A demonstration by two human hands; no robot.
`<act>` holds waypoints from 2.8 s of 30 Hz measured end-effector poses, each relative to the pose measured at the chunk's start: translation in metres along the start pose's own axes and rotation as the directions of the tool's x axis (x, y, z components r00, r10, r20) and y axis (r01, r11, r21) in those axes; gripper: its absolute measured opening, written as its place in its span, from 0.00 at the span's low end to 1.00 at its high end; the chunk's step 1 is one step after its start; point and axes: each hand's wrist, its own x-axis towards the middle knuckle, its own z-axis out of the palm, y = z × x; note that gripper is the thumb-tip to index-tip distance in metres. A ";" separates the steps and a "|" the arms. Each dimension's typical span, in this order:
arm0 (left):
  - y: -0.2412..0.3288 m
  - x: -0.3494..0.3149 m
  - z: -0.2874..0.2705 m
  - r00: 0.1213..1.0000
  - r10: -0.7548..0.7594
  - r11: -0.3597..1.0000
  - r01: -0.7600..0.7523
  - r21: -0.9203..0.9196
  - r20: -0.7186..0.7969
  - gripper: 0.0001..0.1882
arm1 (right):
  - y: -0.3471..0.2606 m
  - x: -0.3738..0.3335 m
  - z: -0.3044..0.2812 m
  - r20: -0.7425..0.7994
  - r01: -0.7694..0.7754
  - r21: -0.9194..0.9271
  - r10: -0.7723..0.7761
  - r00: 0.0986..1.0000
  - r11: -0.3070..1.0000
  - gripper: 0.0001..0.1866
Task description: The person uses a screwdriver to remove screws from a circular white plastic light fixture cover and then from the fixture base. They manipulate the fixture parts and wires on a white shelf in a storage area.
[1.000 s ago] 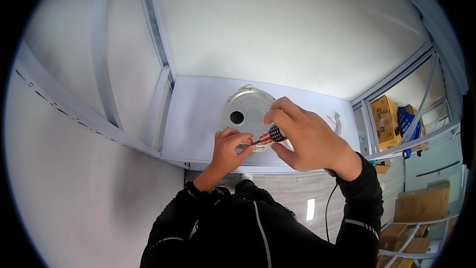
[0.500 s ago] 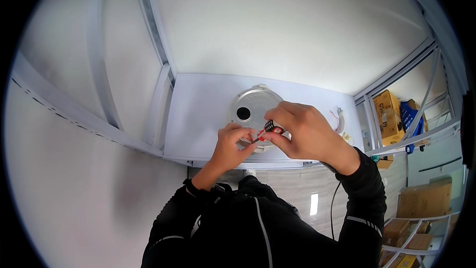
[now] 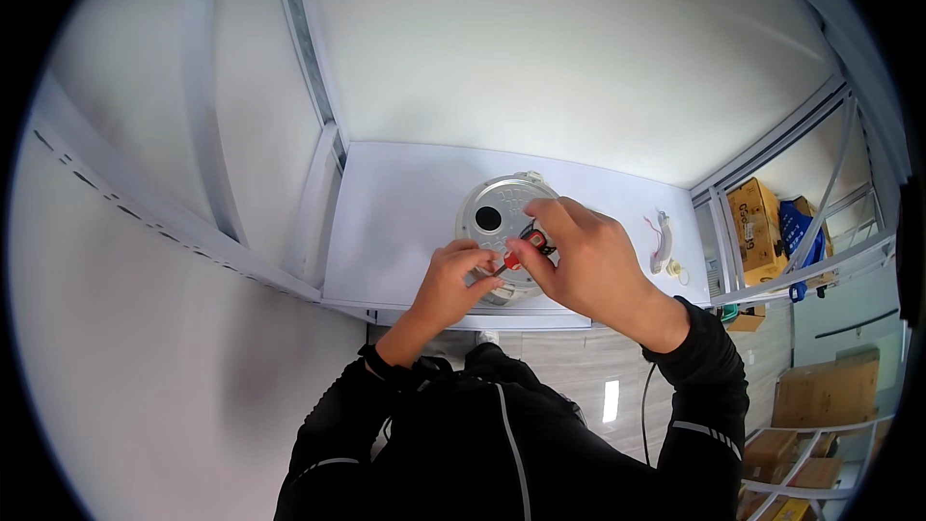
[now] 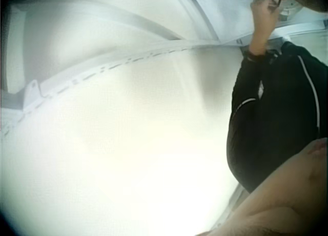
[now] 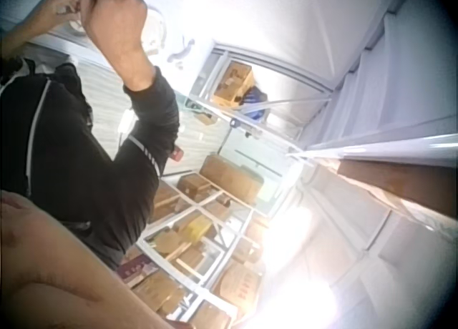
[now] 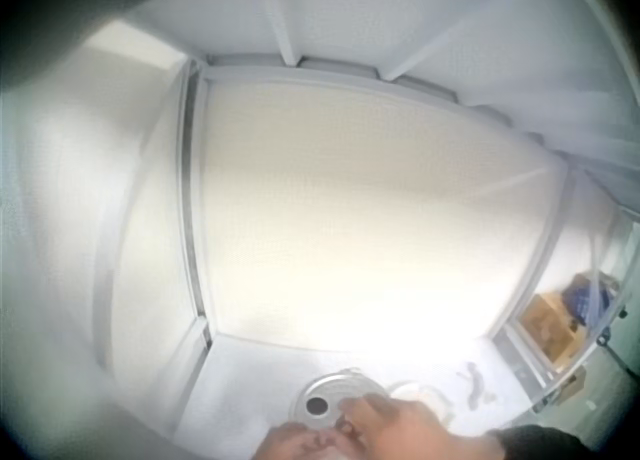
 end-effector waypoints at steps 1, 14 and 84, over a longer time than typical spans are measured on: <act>0.000 -0.001 0.002 1.000 -0.028 0.999 0.028 -0.019 -0.006 0.12 | 0.001 0.001 -0.002 0.006 0.020 0.016 -0.020 1.000 1.000 0.20; -0.001 -0.005 0.033 0.957 0.236 0.902 -0.151 0.405 -0.168 0.13 | 0.020 -0.008 -0.028 -0.081 -0.066 0.290 0.093 0.992 0.955 0.15; 0.037 0.010 0.140 0.867 0.093 0.749 0.263 0.608 -0.489 0.05 | 0.172 -0.131 -0.013 -0.387 0.180 0.657 0.123 0.914 0.732 0.18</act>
